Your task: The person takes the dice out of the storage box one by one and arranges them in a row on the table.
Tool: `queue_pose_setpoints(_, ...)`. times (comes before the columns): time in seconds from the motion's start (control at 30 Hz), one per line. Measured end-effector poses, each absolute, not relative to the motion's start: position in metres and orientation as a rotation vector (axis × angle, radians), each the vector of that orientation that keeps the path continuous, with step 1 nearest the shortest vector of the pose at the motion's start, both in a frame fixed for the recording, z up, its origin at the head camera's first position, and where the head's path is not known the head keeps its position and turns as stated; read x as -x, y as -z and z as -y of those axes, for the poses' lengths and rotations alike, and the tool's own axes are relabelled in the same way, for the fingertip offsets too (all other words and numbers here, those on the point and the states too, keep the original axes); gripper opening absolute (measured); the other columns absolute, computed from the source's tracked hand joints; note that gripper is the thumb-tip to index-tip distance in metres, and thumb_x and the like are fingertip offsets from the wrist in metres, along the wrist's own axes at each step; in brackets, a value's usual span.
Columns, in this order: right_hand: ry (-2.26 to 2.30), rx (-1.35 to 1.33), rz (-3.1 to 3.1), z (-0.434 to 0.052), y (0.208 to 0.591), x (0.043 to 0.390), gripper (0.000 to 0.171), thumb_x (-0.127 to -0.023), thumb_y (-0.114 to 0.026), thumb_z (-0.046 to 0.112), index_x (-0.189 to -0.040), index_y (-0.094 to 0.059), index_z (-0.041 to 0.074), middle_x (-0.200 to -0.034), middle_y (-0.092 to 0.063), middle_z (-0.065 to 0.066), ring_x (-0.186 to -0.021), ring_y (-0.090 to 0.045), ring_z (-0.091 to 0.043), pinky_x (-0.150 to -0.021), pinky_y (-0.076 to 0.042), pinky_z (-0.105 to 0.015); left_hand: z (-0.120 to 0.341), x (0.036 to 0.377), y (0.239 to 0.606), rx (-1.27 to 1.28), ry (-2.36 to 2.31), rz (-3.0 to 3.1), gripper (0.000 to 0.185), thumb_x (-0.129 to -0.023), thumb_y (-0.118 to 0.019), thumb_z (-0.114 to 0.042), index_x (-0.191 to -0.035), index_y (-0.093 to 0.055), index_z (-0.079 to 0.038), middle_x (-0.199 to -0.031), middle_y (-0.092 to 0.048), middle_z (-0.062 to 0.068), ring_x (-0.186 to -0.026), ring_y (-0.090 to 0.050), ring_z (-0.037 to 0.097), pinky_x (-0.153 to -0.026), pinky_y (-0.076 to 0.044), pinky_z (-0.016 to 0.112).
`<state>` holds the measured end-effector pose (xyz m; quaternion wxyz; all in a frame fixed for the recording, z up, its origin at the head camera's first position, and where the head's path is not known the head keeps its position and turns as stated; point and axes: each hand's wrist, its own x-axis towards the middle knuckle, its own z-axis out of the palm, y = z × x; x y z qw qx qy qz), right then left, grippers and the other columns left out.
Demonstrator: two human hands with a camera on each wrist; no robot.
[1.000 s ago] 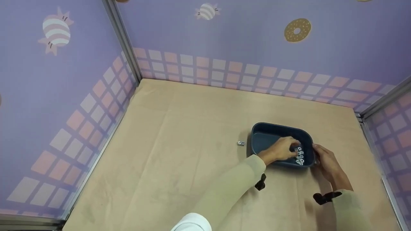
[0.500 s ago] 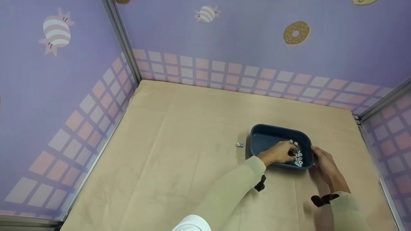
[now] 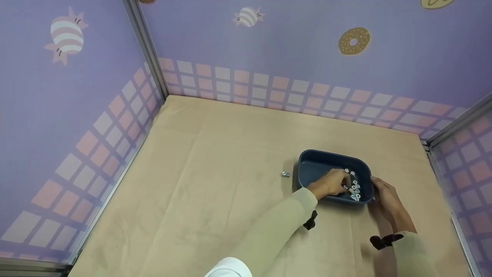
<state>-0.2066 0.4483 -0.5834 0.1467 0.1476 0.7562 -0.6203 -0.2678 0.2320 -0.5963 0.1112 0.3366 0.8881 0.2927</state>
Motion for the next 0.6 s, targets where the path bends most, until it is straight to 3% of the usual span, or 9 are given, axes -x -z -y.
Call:
queue_pose_setpoints(0.37,1.819,-0.405,-2.124,-0.446,0.584,0.207,0.081,-0.114,-0.039,0.051,-0.168,-0.006,0.002,-0.176,-0.001,-0.015,-0.162,-0.001,-0.031,-0.129,-0.009,-0.044,-0.229,0.273,0.590,-0.950,-1.026,-2.660,0.008,-0.099,-0.079,-0.023,-0.106,-0.079,-0.019,-0.098,-0.069,-0.011,-0.085,-0.059,-0.003,-0.076,-0.047,0.010)
queue_pose_setpoints(0.6,1.825,-0.421,-2.125,-0.450,0.586,0.208,0.083,-0.112,-0.042,0.055,-0.168,-0.013,0.001,-0.175,-0.012,-0.016,-0.162,-0.010,-0.030,-0.129,-0.013,-0.046,-0.215,0.281,0.545,-1.078,-1.116,-2.527,0.010,-0.100,-0.078,-0.022,-0.107,-0.078,-0.015,-0.101,-0.072,-0.009,-0.091,-0.063,-0.002,-0.081,-0.048,0.009)
